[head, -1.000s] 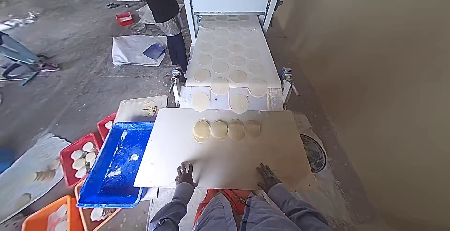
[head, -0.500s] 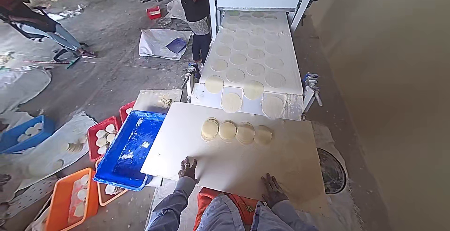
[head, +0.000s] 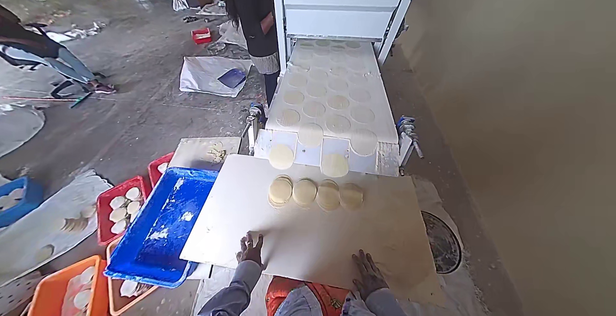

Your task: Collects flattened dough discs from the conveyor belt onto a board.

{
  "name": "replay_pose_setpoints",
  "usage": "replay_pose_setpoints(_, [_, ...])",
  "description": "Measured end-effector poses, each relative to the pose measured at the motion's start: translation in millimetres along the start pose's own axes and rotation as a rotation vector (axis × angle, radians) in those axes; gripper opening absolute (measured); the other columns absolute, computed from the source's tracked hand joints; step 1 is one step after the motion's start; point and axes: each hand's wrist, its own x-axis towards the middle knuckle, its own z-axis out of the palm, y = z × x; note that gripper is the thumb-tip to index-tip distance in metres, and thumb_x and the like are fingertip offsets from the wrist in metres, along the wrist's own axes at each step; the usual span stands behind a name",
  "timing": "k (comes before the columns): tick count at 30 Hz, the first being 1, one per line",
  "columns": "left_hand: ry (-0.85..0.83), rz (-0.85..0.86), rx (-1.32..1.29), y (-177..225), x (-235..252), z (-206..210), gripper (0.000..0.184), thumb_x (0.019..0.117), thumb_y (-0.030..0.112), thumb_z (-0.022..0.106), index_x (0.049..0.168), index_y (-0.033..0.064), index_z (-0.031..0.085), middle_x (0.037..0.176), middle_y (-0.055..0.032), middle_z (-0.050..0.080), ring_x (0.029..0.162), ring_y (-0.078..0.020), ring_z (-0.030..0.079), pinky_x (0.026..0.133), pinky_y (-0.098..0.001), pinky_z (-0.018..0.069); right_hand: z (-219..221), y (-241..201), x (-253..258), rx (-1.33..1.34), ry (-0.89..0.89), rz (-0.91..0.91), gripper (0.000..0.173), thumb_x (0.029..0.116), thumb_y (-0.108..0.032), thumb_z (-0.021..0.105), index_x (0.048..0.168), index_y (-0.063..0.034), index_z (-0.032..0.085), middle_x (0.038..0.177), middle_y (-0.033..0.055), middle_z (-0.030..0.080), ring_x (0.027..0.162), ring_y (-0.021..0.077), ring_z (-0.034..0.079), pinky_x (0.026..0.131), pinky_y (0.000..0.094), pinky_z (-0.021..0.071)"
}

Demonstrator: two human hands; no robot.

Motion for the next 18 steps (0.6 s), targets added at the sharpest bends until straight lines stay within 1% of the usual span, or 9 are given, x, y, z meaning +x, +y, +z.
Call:
replay_pose_setpoints(1, [0.006,-0.002,0.003,0,1,1,0.117,0.0725,0.025,0.093,0.164,0.0309,0.020,0.171,-0.0176,-0.003,0.156,-0.0469,0.005,0.114,-0.0689,0.0320,1,0,0,0.011,0.010,0.004,0.077,0.0987,-0.030,0.067,0.164,-0.0146,0.029,0.173,0.0120,0.013,0.160,0.0357,0.010,0.127,0.0508,0.0208])
replay_pose_setpoints(4, [0.002,-0.001,-0.001,-1,2,4,0.118,0.0724,0.024,0.093,0.164,0.0310,0.019,0.171,-0.0183,-0.003,0.156,-0.0476,0.003,0.114,-0.0699,0.0298,4,0,-2,0.038,0.028,0.005,0.078,0.0979,-0.029,0.069,0.163,-0.0133,0.030,0.173,0.0126,0.013,0.160,0.0353,0.010,0.127,0.0504,0.0203])
replay_pose_setpoints(7, [0.000,-0.008,0.007,-1,3,4,0.118,0.0721,0.025,0.093,0.164,0.0308,0.020,0.171,-0.0185,-0.002,0.155,-0.0482,0.003,0.114,-0.0691,0.0306,4,0,-3,0.052,0.035,0.000,0.077,0.0978,-0.029,0.069,0.163,-0.0134,0.030,0.173,0.0127,0.014,0.160,0.0354,0.010,0.127,0.0507,0.0195])
replay_pose_setpoints(10, [0.014,-0.009,0.009,-1,4,5,0.118,0.0712,0.025,0.093,0.164,0.0306,0.020,0.171,-0.0188,0.000,0.155,-0.0484,0.005,0.114,-0.0685,0.0317,6,2,-1,0.047,0.035,0.002,0.076,0.0983,-0.030,0.068,0.163,-0.0149,0.031,0.173,0.0110,0.014,0.160,0.0345,0.010,0.127,0.0508,0.0204])
replay_pose_setpoints(13, [0.010,-0.011,0.006,-1,2,4,0.118,0.0718,0.025,0.093,0.164,0.0313,0.020,0.171,-0.0186,-0.001,0.156,-0.0474,0.004,0.115,-0.0682,0.0309,8,2,-2,0.041,0.044,0.002,0.076,0.0986,-0.030,0.067,0.163,-0.0164,0.031,0.173,0.0096,0.013,0.160,0.0338,0.010,0.127,0.0503,0.0204])
replay_pose_setpoints(16, [0.005,-0.010,-0.002,-1,1,4,0.117,0.0728,0.025,0.093,0.164,0.0314,0.019,0.171,-0.0184,-0.002,0.156,-0.0469,0.005,0.115,-0.0684,0.0297,9,2,-3,0.046,0.037,0.001,0.076,0.0989,-0.029,0.067,0.164,-0.0158,0.030,0.174,0.0108,0.012,0.160,0.0344,0.009,0.127,0.0505,0.0194])
replay_pose_setpoints(18, [0.008,-0.005,-0.008,0,1,2,0.118,0.0727,0.025,0.093,0.164,0.0303,0.019,0.171,-0.0188,-0.002,0.156,-0.0466,0.004,0.116,-0.0685,0.0291,12,5,0,0.047,0.066,-0.015,0.075,0.0983,-0.029,0.067,0.163,-0.0156,0.031,0.173,0.0112,0.013,0.160,0.0348,0.010,0.127,0.0506,0.0201])
